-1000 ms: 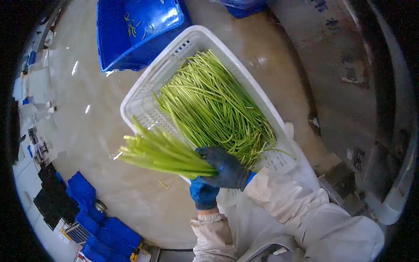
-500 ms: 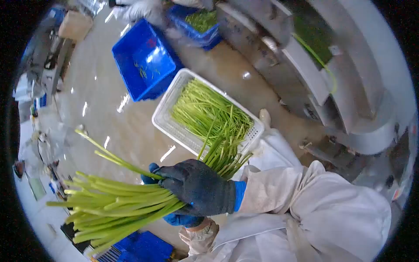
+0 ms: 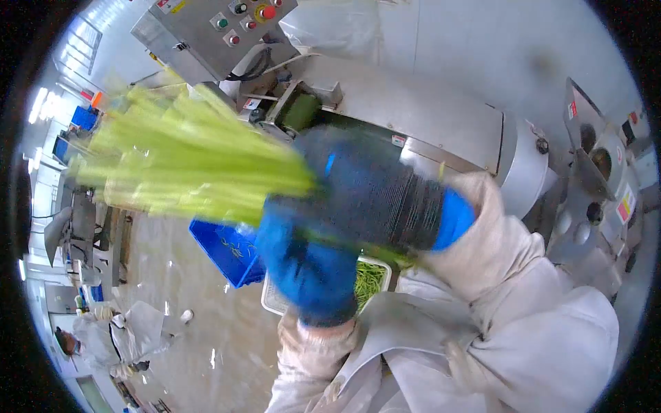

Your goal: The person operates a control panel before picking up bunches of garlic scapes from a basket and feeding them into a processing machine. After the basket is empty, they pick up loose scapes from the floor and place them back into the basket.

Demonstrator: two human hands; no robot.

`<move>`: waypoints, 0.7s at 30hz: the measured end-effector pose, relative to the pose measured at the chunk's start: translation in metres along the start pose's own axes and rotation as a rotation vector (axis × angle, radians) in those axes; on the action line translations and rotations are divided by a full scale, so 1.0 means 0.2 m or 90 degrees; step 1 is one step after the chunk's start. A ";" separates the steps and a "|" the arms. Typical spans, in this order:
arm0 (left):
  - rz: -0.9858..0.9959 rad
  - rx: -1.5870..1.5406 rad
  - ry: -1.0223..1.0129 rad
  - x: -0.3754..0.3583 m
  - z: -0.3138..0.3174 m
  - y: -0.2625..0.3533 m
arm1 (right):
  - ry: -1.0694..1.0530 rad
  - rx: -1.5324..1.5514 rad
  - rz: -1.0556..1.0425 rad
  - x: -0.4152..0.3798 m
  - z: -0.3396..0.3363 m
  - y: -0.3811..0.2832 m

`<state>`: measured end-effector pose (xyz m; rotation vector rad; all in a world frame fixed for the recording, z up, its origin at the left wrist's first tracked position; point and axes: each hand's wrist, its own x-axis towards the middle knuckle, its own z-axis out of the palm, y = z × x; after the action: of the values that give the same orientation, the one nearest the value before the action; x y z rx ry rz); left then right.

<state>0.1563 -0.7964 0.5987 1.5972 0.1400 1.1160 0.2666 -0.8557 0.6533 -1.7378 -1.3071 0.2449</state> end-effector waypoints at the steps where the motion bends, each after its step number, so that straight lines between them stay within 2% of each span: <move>1: -0.077 -0.195 0.040 0.06 0.12 -0.07 | -0.037 -0.004 0.102 0.05 -0.10 0.06; 2: -0.178 -0.399 0.040 0.09 0.24 -0.14 | -0.049 0.128 0.140 0.10 -0.18 0.12; 3: -0.284 -0.602 0.076 0.12 0.35 -0.21 | -0.079 0.123 0.124 0.14 -0.24 0.28; 4: -0.304 -0.607 0.149 0.15 0.48 -0.24 | -0.142 0.116 0.057 0.15 -0.33 0.45; 6: -0.348 -0.622 0.296 0.18 0.72 -0.35 | -0.244 0.158 0.178 0.19 -0.45 0.70; 7: -0.346 -0.621 0.304 0.19 0.82 -0.41 | -0.284 0.205 0.365 0.22 -0.50 0.76; 9: -0.432 -0.576 0.376 0.13 0.93 -0.70 | -0.340 0.318 0.496 0.19 -0.44 1.12; 10: -0.602 -0.581 0.342 0.06 0.92 -0.86 | -0.335 0.172 0.533 0.16 -0.37 1.26; 11: -0.769 -0.594 0.301 -0.02 0.91 -1.02 | -0.386 0.077 0.536 0.08 -0.25 1.50; 12: -0.810 -0.653 0.290 -0.14 0.94 -1.22 | -0.371 -0.036 0.435 -0.03 -0.12 1.76; 13: -0.794 -0.725 0.287 -0.28 0.97 -1.40 | -0.355 -0.055 0.336 -0.10 -0.03 1.88; 14: -0.780 -0.764 0.290 -0.36 0.97 -1.51 | -0.278 -0.063 0.299 -0.17 0.04 1.84; 15: -0.773 -0.781 0.298 -0.41 0.97 -1.59 | -0.253 -0.183 0.261 -0.20 0.07 1.81; 16: -0.833 -0.766 0.347 -0.38 0.94 -1.54 | -0.226 -0.300 0.225 -0.20 0.09 1.78; 17: -0.836 -0.761 0.352 -0.36 0.92 -1.57 | -0.229 -0.295 0.226 -0.15 0.09 1.73; 19: -0.716 -0.746 0.309 -0.33 0.88 -1.67 | -0.245 -0.193 0.380 -0.03 0.11 1.63; 20: -0.682 -0.694 0.279 -0.30 0.85 -1.72 | -0.219 -0.169 0.344 0.02 0.16 1.72; 21: -0.622 -0.543 0.194 -0.24 0.78 -1.78 | -0.273 -0.209 0.391 0.14 0.15 1.64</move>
<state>0.4014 -0.8046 0.2930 0.4469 0.5059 0.4896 0.4755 -0.8207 0.3983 -2.4422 -1.1034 0.8274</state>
